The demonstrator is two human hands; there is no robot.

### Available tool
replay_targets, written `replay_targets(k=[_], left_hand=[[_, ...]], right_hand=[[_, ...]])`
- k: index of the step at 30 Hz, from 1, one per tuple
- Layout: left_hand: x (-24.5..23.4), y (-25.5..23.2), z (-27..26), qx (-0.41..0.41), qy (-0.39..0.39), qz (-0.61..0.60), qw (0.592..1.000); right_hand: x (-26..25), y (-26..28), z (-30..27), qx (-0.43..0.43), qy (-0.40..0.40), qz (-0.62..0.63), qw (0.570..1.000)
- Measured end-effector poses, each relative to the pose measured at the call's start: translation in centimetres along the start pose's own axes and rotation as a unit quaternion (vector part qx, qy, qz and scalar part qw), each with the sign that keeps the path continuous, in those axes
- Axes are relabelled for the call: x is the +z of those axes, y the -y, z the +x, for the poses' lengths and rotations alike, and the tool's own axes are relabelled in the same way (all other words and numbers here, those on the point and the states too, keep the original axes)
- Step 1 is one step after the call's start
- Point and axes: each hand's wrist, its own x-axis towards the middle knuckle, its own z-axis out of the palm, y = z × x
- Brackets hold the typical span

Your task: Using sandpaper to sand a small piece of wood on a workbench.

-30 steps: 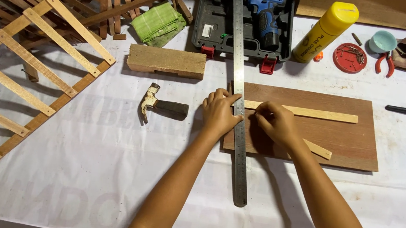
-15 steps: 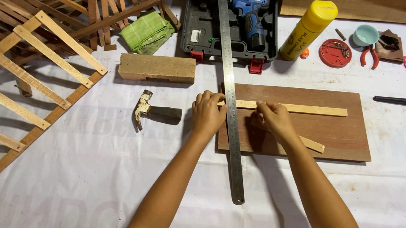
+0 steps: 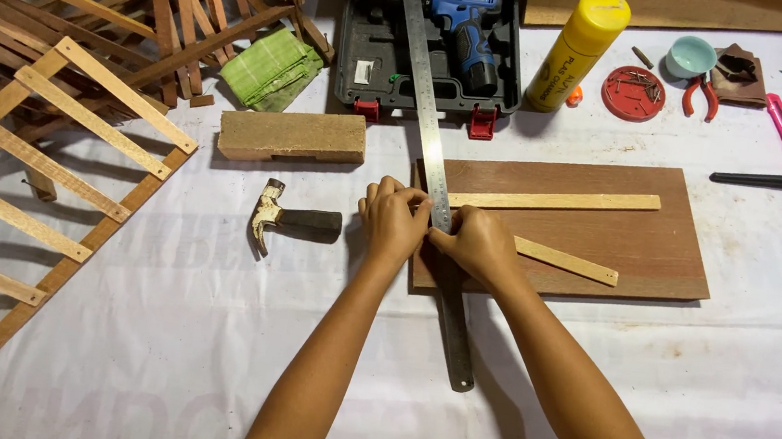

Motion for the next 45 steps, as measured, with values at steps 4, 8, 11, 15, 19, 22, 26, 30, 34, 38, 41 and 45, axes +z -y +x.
replay_targets(k=[4,8,11,15,19,22,26,30,34,38,41,45], left_hand=[[0.7,-0.8,-0.1,-0.030,0.006,-0.029,0.999],[1.8,-2.0,0.0,-0.027,0.024,-0.062,0.997],[2.6,-3.7,-0.2,-0.022,0.036,-0.069,0.997],[4.0,-5.6,-0.6,-0.038,0.077,-0.065,0.994],[5.2,-6.4,-0.9,-0.025,0.028,-0.053,0.998],[5.9,-6.8,-1.2,-0.046,0.030,-0.009,0.998],[5.9,-7.4,-1.4,-0.033,-0.002,0.028,0.999],[5.9,-8.5,-1.8,0.013,-0.004,0.047,0.999],[6.8,-7.6,-1.6,-0.003,0.028,0.042,0.999],[5.6,-8.0,-1.8,-0.010,0.038,0.048,0.998],[4.6,-8.4,-1.5,0.002,0.037,0.078,0.996],[4.9,-7.5,-1.0,0.020,0.066,0.114,0.991]], right_hand=[[0.3,-1.2,-0.2,-0.010,-0.026,0.030,0.999],[-1.2,-2.0,-1.2,0.010,-0.052,0.073,0.996],[-2.2,-3.3,-2.0,0.020,-0.073,0.089,0.993],[-3.5,-4.6,-2.3,0.030,-0.072,0.086,0.993],[-3.5,-6.2,-1.9,0.021,-0.065,0.078,0.995],[-3.2,-7.5,-1.5,-0.024,-0.081,0.058,0.995],[-4.4,-8.6,-0.4,-0.078,-0.067,0.052,0.993],[-5.9,-10.0,1.0,-0.175,-0.106,0.026,0.978],[-6.2,-10.9,2.9,-0.203,-0.100,-0.032,0.973],[-6.2,-11.9,3.8,-0.245,-0.082,-0.012,0.966],[-6.4,-12.4,4.0,-0.257,-0.066,0.011,0.964],[-6.6,-12.7,3.8,-0.250,-0.047,0.021,0.967]])
